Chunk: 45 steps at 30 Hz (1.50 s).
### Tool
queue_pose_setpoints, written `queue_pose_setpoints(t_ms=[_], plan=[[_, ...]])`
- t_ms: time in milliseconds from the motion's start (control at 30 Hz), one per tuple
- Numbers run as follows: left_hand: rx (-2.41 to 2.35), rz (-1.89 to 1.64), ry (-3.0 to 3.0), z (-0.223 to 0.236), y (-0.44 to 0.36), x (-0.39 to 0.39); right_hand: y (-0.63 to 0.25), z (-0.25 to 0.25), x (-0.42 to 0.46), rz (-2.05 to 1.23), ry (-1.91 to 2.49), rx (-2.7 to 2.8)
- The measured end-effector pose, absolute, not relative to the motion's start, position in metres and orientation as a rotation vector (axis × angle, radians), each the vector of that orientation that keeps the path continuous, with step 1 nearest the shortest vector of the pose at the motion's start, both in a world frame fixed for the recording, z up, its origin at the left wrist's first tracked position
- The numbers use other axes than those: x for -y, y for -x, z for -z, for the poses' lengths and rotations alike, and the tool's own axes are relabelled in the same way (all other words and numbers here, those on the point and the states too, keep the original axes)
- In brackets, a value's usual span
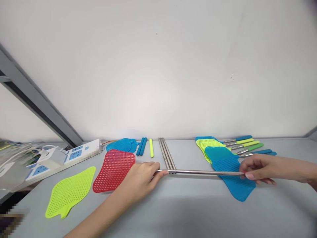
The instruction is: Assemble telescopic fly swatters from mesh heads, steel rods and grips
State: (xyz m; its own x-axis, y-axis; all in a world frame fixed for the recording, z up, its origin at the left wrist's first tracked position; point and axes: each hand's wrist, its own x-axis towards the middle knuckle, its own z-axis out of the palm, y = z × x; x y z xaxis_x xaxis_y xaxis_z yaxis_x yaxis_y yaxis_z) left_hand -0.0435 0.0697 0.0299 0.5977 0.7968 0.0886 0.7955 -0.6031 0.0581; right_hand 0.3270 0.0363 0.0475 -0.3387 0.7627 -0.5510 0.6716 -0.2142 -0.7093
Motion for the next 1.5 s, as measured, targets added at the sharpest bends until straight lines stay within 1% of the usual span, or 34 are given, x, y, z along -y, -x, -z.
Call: queue_pose_setpoints(t_ms=[167,333,467,567,667,900,1000,1133,1200,1333,1500], plan=[[-1.395,-0.167,-2.844,-0.029,0.043,-0.069,-0.328,-0.039,-0.035,-1.622,1.755,1.902],[-1.382,-0.192,-2.874,-0.031,0.032,-0.059,-0.312,-0.034,-0.038,-1.703,1.647,1.968],[-1.276,-0.174,-2.909,-0.028,0.020,-0.046,-0.287,-0.039,-0.034,-1.936,1.614,1.988],[-1.238,-0.152,-2.922,-0.025,0.014,-0.038,-0.274,-0.042,-0.029,-1.912,1.637,2.087],[-1.232,-0.171,-2.922,-0.025,0.008,-0.031,-0.270,-0.039,-0.025,-1.933,1.624,2.067],[-1.183,-0.209,-2.932,-0.024,-0.002,-0.019,-0.261,-0.031,-0.019,-2.247,1.693,1.929],[-1.157,-0.278,-2.969,-0.022,-0.003,-0.015,-0.254,-0.038,-0.014,-2.256,1.744,1.904],[-1.172,-0.494,-3.044,-0.017,-0.005,-0.010,-0.246,-0.043,-0.009,-2.258,1.784,1.891],[-1.155,-0.601,-3.086,-0.014,-0.006,-0.007,-0.243,-0.040,-0.008,-2.337,1.739,1.840],[-1.162,-0.719,-3.140,-0.010,-0.007,-0.004,-0.239,-0.030,-0.009,-2.575,1.478,1.697],[-1.191,-0.706,-3.126,-0.007,-0.008,-0.003,-0.237,-0.027,-0.005,-2.349,1.618,1.789]])
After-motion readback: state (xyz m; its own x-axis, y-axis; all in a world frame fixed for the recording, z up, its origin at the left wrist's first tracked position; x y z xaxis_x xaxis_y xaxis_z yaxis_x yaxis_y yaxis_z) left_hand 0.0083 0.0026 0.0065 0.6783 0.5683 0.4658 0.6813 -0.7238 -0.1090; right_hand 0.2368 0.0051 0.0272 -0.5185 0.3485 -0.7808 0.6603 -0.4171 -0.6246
